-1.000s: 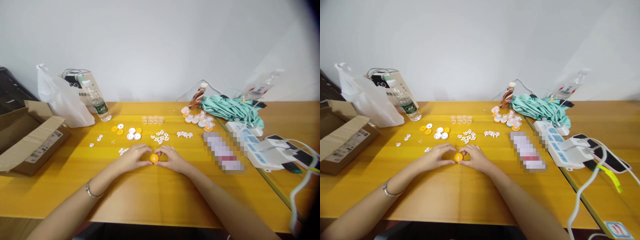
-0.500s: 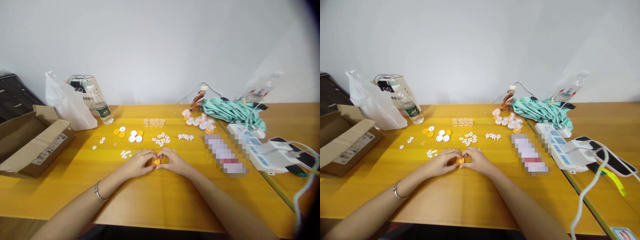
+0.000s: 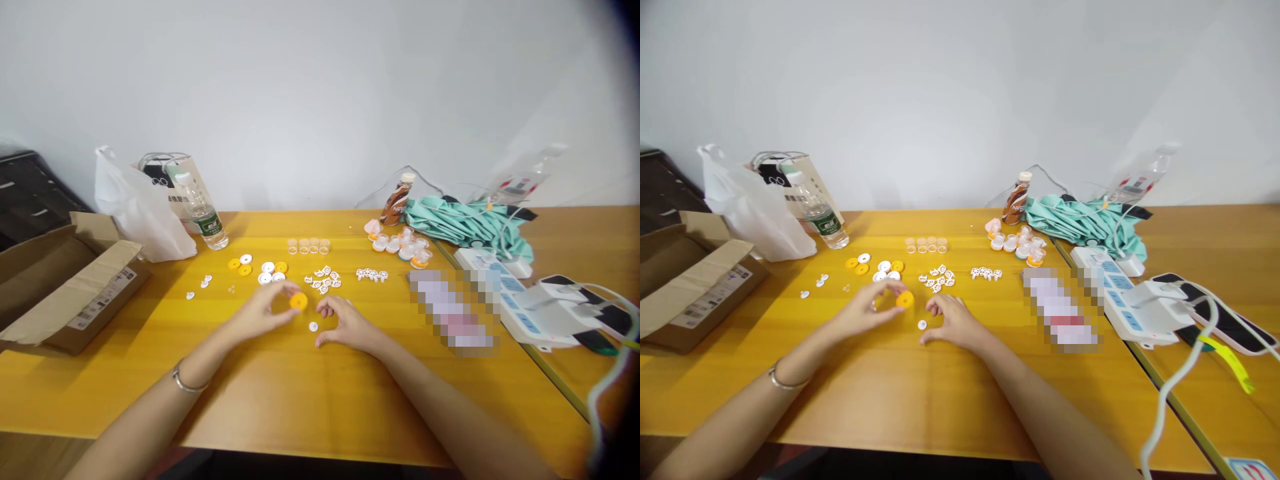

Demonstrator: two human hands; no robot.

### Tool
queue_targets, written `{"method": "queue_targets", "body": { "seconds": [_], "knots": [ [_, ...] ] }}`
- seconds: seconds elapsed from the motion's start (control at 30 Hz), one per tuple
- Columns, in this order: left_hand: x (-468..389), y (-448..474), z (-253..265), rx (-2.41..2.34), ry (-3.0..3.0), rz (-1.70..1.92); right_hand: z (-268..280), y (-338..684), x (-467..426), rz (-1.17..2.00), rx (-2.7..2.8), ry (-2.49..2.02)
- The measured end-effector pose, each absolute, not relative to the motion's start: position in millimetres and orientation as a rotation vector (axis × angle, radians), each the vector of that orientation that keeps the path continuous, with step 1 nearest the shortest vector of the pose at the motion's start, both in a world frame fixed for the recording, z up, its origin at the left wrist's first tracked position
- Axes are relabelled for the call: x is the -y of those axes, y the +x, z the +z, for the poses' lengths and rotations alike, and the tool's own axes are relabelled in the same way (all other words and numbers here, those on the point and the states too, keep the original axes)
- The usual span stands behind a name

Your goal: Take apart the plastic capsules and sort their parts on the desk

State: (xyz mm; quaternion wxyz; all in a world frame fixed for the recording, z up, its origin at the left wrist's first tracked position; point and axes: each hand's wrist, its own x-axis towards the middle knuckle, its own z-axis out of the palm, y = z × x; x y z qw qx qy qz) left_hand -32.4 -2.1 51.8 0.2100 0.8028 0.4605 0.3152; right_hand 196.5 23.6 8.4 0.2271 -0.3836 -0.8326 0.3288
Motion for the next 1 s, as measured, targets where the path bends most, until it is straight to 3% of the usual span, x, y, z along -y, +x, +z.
{"method": "queue_targets", "body": {
  "seconds": [0.1, 0.2, 0.4, 0.63, 0.8, 1.0],
  "knots": [
    [-17.7, -79.3, 59.1, -1.856, 2.047, 1.027, 10.2, 196.3, -22.9, 0.917, 2.291, -1.077],
    [-34.4, -126.6, 54.8, -2.29, 1.941, 0.712, 9.7, 196.1, -23.2, 0.926, 2.29, -1.082],
    [-47.8, -154.3, 36.2, -2.357, 1.843, 0.405, 9.3, 196.5, -23.8, 0.924, 2.297, -1.06],
    [-47.9, -143.2, 33.1, -2.373, 2.004, 0.55, 12.2, 197.3, -23.3, 0.924, 2.316, -1.045],
    [-34.5, -97.0, 41.9, -1.984, 2.447, 0.948, 13.3, 198.5, -24.4, 0.925, 2.361, -1.013],
    [1.1, -29.7, 42.2, -1.147, 2.514, 0.675, 13.1, 199.7, -25.1, 0.93, 2.371, -0.992]
  ]
}}
